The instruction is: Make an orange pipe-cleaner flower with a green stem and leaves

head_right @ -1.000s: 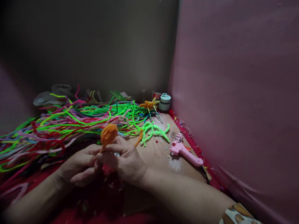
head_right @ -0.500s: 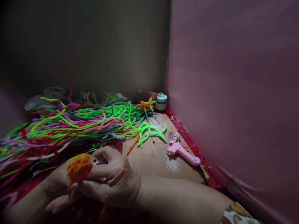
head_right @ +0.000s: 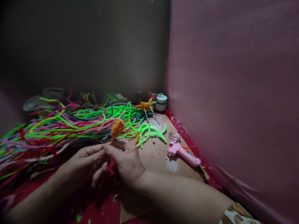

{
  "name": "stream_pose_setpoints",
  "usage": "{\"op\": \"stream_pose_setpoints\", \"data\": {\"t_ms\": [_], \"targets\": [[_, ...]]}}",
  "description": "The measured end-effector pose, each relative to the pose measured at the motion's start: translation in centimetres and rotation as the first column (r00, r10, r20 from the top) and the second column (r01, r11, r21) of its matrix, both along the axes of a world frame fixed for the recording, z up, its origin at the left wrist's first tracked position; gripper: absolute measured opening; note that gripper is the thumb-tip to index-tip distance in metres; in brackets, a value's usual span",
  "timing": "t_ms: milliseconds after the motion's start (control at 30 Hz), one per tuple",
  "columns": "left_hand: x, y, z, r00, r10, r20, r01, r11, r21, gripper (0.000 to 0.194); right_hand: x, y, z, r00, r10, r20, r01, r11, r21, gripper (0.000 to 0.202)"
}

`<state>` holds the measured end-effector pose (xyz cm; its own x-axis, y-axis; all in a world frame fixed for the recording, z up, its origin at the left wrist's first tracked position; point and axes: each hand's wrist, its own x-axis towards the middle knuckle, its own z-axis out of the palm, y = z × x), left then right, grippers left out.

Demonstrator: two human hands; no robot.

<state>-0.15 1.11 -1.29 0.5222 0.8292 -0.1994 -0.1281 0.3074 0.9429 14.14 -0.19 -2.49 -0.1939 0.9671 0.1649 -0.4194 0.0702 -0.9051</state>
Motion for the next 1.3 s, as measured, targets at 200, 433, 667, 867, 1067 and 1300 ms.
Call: {"op": "stream_pose_setpoints", "data": {"t_ms": [200, 433, 667, 867, 1067, 1300], "targets": [[0.9, -0.5, -0.2, 0.84, 0.467, -0.277, -0.194, 0.736, 0.649, 0.004, 0.0, 0.9, -0.4, 0.996, -0.087, 0.02, 0.089, 0.993, -0.078, 0.018], [1.0, -1.1, 0.0, 0.801, 0.489, -0.346, -0.103, 0.681, 0.725, 0.012, 0.1, 0.8, -0.1, 0.999, -0.029, 0.023, 0.032, 0.988, -0.15, 0.024], [1.0, -1.3, 1.3, 0.973, 0.198, -0.119, -0.18, 0.973, 0.145, 0.026, 0.6, 1.5, -0.3, 0.999, 0.054, -0.004, -0.054, 0.997, -0.056, 0.029], [0.3, -0.5, 0.5, 0.99, -0.069, 0.122, 0.079, 0.993, -0.083, 0.025, 0.7, 1.4, -0.3, 0.987, 0.162, -0.023, -0.162, 0.987, 0.006, 0.026], [1.1, -1.0, 0.6, 0.919, 0.282, -0.277, -0.117, 0.864, 0.49, 0.016, 0.4, 1.4, -0.4, 0.996, 0.073, -0.054, -0.075, 0.997, -0.036, 0.022], [1.0, -1.0, 0.1, 0.83, 0.453, -0.327, -0.1, 0.697, 0.71, 0.016, 0.6, 1.8, -0.7, 0.997, 0.082, -0.001, -0.082, 0.997, -0.017, 0.022]]}}
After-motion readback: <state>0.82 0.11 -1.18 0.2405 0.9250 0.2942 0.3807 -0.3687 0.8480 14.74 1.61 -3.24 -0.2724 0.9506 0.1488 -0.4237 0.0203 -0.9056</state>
